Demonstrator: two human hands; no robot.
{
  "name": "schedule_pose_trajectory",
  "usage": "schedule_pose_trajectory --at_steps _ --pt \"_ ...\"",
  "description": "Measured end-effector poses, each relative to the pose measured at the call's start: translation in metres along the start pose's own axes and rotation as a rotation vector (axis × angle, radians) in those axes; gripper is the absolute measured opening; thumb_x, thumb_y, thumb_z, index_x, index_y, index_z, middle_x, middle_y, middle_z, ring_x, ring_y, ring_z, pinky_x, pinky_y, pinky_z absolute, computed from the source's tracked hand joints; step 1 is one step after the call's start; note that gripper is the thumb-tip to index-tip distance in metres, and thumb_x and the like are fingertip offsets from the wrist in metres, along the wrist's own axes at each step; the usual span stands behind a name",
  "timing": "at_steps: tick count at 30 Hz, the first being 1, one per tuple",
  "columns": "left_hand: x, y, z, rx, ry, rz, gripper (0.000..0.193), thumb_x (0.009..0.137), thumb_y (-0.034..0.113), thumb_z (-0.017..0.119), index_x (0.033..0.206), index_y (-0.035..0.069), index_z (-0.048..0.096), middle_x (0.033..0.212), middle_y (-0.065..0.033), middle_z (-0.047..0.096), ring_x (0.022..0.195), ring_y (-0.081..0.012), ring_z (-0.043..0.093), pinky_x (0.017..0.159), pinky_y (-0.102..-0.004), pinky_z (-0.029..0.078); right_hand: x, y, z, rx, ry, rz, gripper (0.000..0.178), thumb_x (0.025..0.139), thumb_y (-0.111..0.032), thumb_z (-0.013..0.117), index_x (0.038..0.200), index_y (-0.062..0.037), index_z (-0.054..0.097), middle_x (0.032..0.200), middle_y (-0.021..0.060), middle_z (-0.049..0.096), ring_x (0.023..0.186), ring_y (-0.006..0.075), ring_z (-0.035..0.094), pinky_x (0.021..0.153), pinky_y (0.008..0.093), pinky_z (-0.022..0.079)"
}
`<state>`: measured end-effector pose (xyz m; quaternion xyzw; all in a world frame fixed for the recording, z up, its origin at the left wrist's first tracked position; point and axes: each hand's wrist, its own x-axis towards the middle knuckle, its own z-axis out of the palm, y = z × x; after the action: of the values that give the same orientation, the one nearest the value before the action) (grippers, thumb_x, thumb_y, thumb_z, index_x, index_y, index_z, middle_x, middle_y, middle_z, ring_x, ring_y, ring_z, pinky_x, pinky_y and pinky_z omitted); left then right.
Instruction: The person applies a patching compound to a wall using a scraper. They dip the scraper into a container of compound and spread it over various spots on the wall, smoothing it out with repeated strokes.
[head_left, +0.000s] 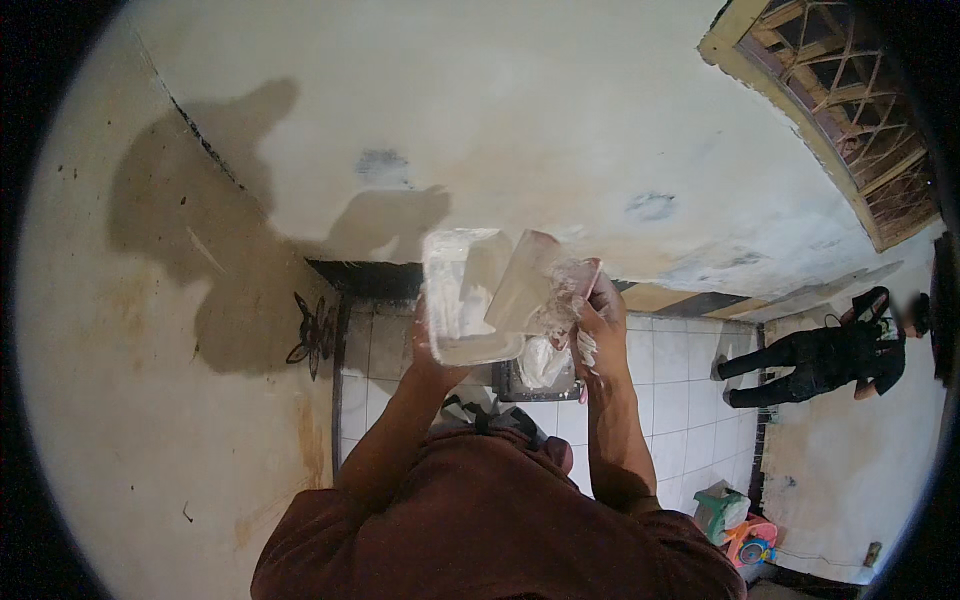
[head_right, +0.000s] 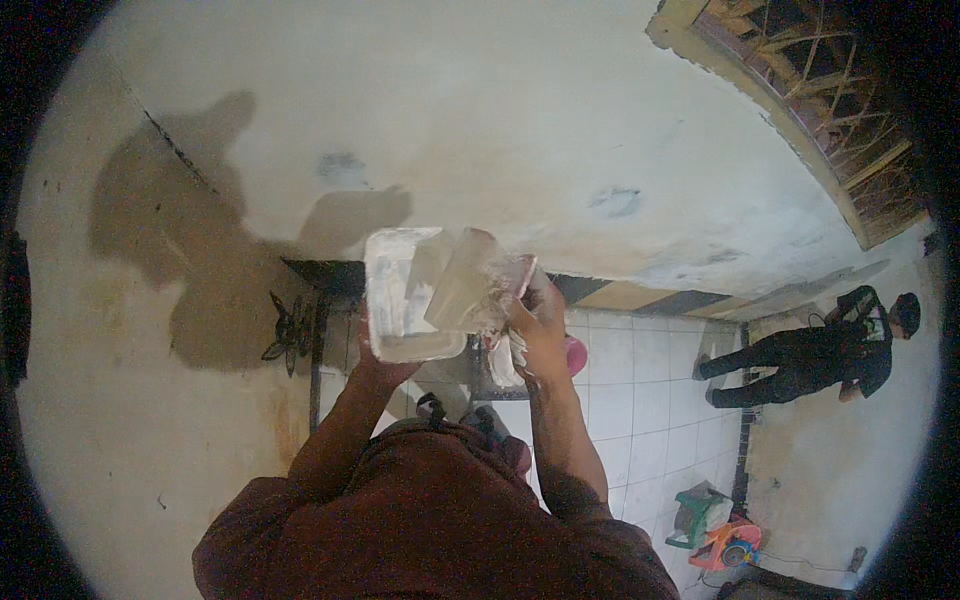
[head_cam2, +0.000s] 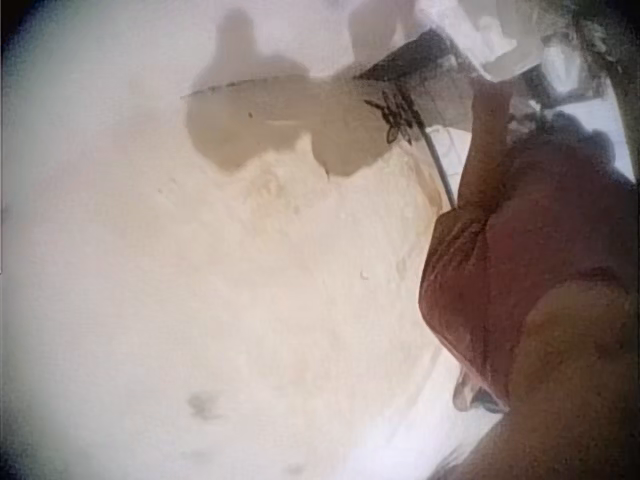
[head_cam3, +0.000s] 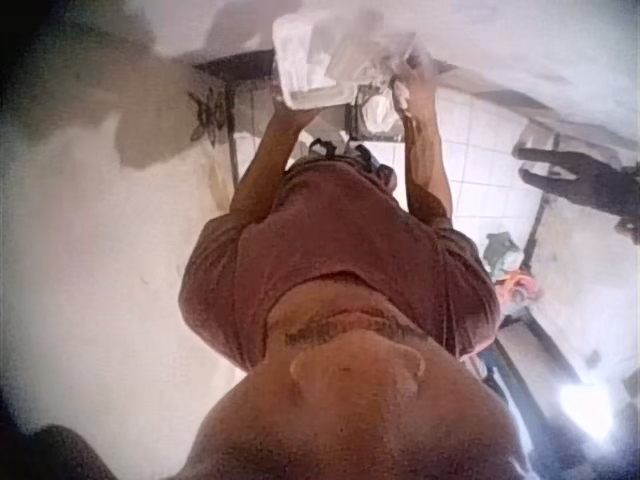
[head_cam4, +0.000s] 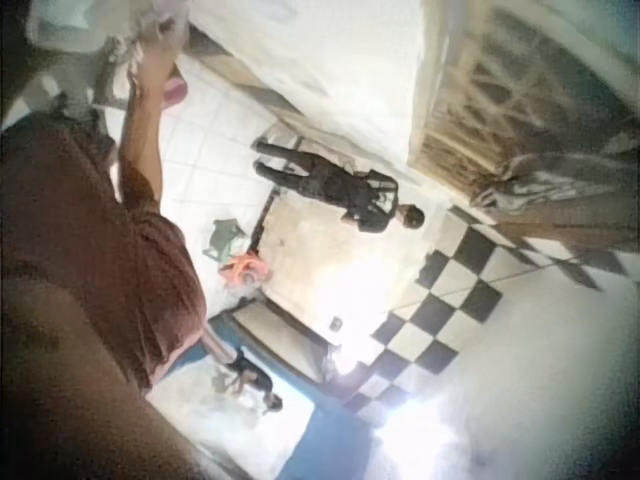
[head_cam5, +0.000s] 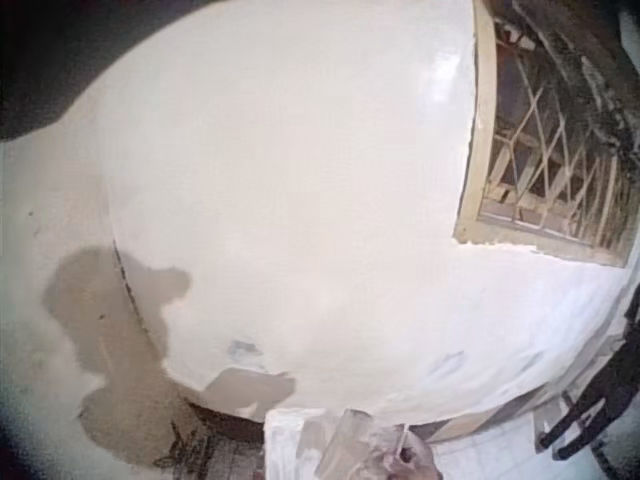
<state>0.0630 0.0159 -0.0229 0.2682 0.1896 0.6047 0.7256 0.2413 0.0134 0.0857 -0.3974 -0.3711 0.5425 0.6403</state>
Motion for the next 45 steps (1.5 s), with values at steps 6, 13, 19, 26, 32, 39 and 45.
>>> schedule_pose_trajectory --at_steps 6,13,19,26,32,39,45 --pt "0.002 -0.009 -0.002 -0.472 -0.036 -0.163 0.069 0.084 0.057 0.045 0.137 0.014 0.036 0.134 -0.0107 0.044 0.122 -0.0304 0.045 0.102 -0.0525 0.036 0.003 0.006 0.001 -0.484 -0.163 0.048 0.015 0.077 -0.011 0.055 0.087 0.0004 0.055 0.075 0.0022 0.055 0.069 0.0101 0.050 0.065 0.0260 0.043" --pt "0.006 -0.012 -0.001 -0.391 0.138 -0.239 0.061 0.090 0.054 0.036 0.136 0.014 0.039 0.132 -0.0123 0.048 0.120 -0.0326 0.047 0.101 -0.0523 0.038 0.016 0.015 -0.018 -0.652 -0.222 0.028 0.013 0.073 -0.010 0.054 0.081 0.0008 0.053 0.072 0.0042 0.053 0.070 0.0109 0.046 0.066 0.0284 0.042" --pt "0.008 -0.006 0.006 -0.282 0.088 -0.230 0.061 0.091 0.052 0.036 0.136 0.011 0.039 0.132 -0.0143 0.047 0.118 -0.0320 0.049 0.100 -0.0508 0.040 0.016 0.012 -0.017 -0.537 -0.211 0.054 0.014 0.073 -0.010 0.055 0.083 0.0005 0.053 0.074 0.0032 0.054 0.072 0.0113 0.048 0.068 0.0282 0.042" --pt "0.011 -0.011 0.007 -0.309 0.034 -0.275 0.059 0.091 0.049 0.038 0.135 0.009 0.039 0.129 -0.0142 0.049 0.116 -0.0316 0.051 0.099 -0.0484 0.041 0.017 0.014 -0.029 -0.519 -0.249 0.070 0.020 0.075 -0.009 0.054 0.091 0.0018 0.057 0.080 0.0052 0.059 0.075 0.0126 0.052 0.071 0.0283 0.044" --pt "0.012 -0.028 -0.001 -0.135 0.154 -0.382 0.059 0.090 0.049 0.042 0.132 0.008 0.041 0.126 -0.0132 0.052 0.113 -0.0306 0.054 0.097 -0.0482 0.043 0.017 0.022 -0.040 -0.632 -0.347 0.104 0.034 0.074 -0.008 0.057 0.106 0.0023 0.057 0.092 0.0162 0.064 0.085 0.0199 0.059 0.081 0.0347 0.045" --pt "0.011 -0.037 -0.004 -0.003 0.188 -0.386 0.059 0.090 0.051 0.040 0.132 0.009 0.041 0.125 -0.0116 0.052 0.111 -0.0296 0.055 0.095 -0.0471 0.045 0.006 0.031 -0.054 -0.703 -0.383 -0.040 0.039 0.073 -0.010 0.060 0.110 0.0022 0.056 0.100 0.0191 0.063 0.093 0.0246 0.060 0.086 0.0361 0.044" --pt "0.009 -0.040 -0.008 -0.194 0.132 -0.388 0.059 0.091 0.053 0.037 0.134 0.013 0.040 0.128 -0.0102 0.051 0.116 -0.0288 0.051 0.096 -0.0489 0.044 -0.003 0.050 -0.073 -0.528 -0.346 -0.072 0.032 0.082 -0.012 0.060 0.112 -0.0016 0.056 0.096 0.0060 0.060 0.086 0.0125 0.054 0.077 0.0276 0.045"
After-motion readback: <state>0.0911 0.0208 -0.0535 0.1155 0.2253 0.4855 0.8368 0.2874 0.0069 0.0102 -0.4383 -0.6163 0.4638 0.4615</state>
